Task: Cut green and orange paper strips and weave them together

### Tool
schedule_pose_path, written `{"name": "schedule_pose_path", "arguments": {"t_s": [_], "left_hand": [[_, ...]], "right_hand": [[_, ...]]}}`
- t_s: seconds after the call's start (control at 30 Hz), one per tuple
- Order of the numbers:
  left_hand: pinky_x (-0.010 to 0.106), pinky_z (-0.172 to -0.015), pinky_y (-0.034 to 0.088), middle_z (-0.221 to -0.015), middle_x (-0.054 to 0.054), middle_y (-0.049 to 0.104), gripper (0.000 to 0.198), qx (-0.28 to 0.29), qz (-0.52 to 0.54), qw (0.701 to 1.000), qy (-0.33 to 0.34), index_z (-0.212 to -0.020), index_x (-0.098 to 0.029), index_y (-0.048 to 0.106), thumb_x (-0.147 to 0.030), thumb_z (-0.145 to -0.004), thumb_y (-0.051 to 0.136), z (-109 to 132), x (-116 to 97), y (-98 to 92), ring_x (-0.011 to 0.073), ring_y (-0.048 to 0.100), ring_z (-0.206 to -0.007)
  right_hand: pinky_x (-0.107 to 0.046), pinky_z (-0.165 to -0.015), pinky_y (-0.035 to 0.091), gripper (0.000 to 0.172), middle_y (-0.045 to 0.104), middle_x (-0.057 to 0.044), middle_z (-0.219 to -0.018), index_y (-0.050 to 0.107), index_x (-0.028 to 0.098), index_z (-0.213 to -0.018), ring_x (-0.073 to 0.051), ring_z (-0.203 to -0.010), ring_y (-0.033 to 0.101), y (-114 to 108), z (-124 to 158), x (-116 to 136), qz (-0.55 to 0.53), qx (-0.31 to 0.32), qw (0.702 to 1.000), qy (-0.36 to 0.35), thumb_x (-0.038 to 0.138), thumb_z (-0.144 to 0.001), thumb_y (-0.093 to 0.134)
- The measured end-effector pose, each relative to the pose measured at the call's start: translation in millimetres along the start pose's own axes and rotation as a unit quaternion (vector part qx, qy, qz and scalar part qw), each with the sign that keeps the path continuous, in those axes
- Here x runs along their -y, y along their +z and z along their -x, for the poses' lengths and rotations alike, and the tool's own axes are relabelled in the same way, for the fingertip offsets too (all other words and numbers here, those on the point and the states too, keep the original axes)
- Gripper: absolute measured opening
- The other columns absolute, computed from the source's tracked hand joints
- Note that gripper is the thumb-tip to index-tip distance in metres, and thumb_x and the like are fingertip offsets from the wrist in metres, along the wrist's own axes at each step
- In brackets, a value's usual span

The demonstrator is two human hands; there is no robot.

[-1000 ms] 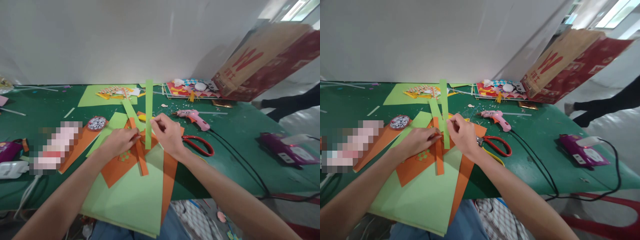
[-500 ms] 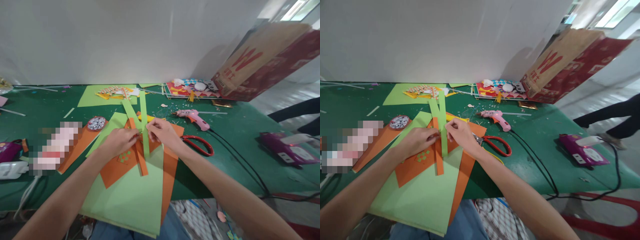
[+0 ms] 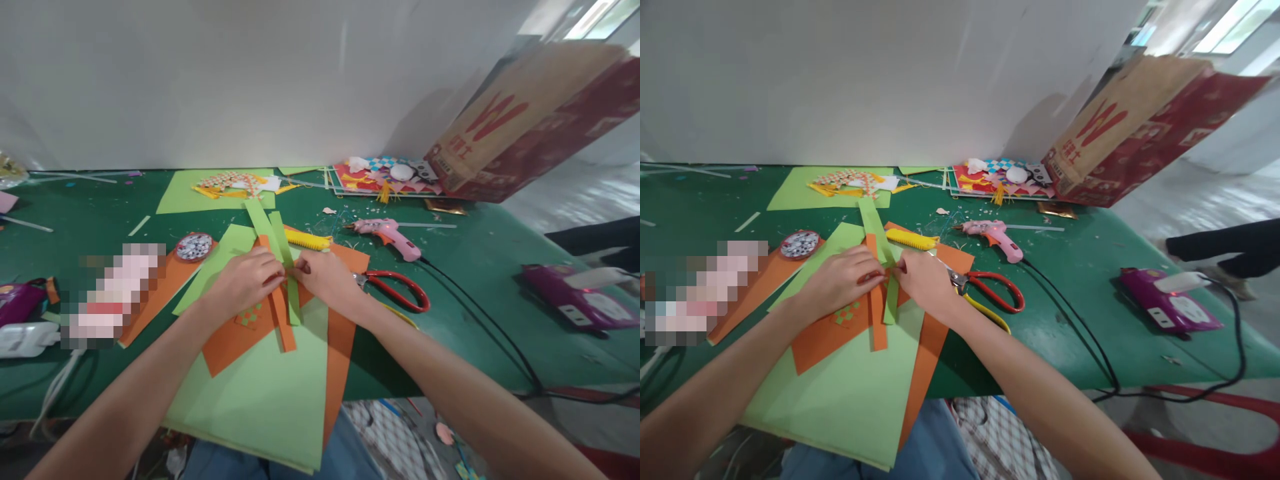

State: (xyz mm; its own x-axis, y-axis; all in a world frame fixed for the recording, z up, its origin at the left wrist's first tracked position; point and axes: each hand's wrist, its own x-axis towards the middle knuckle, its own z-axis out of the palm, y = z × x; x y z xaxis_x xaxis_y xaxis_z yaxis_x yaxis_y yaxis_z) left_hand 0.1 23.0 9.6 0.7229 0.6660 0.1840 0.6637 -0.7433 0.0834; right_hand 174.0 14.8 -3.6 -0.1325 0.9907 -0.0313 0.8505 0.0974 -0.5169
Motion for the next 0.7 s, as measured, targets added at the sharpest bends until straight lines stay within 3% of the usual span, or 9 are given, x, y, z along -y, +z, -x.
{"name": "schedule_pose_path", "arguments": {"t_s": [0.27, 0.7], "left_hand": [[0.034, -0.084, 0.046, -0.094, 0.008, 0.068, 0.018, -0.020, 0.042, 0.996, 0.079, -0.088, -0.017, 0.066, -0.031, -0.088, 0.056, 0.6, 2.5, 5.0, 0.0216, 0.060, -0.092], [0.033, -0.083, 0.046, -0.094, 0.007, 0.070, 0.020, 0.014, 0.047, 0.996, 0.075, -0.087, -0.017, 0.068, -0.032, -0.089, 0.056, 1.7, 1.9, 9.6, 0.0226, 0.062, -0.093]], "right_hand": [[-0.027, -0.054, 0.029, 0.014, 0.068, -0.007, -0.077, 0.065, 0.018, -0.080, -0.020, -0.070, 0.060, -2.4, 1.9, 4.8, 0.055, 0.017, 0.998, 0.003, 0.025, -0.084, 0.053], [-0.027, -0.053, 0.026, 0.017, 0.067, -0.006, -0.077, 0.060, 0.018, -0.079, -0.019, -0.069, 0.058, -2.2, 2.3, 4.4, 0.074, 0.027, 0.997, -0.011, 0.027, -0.088, 0.048]]}}
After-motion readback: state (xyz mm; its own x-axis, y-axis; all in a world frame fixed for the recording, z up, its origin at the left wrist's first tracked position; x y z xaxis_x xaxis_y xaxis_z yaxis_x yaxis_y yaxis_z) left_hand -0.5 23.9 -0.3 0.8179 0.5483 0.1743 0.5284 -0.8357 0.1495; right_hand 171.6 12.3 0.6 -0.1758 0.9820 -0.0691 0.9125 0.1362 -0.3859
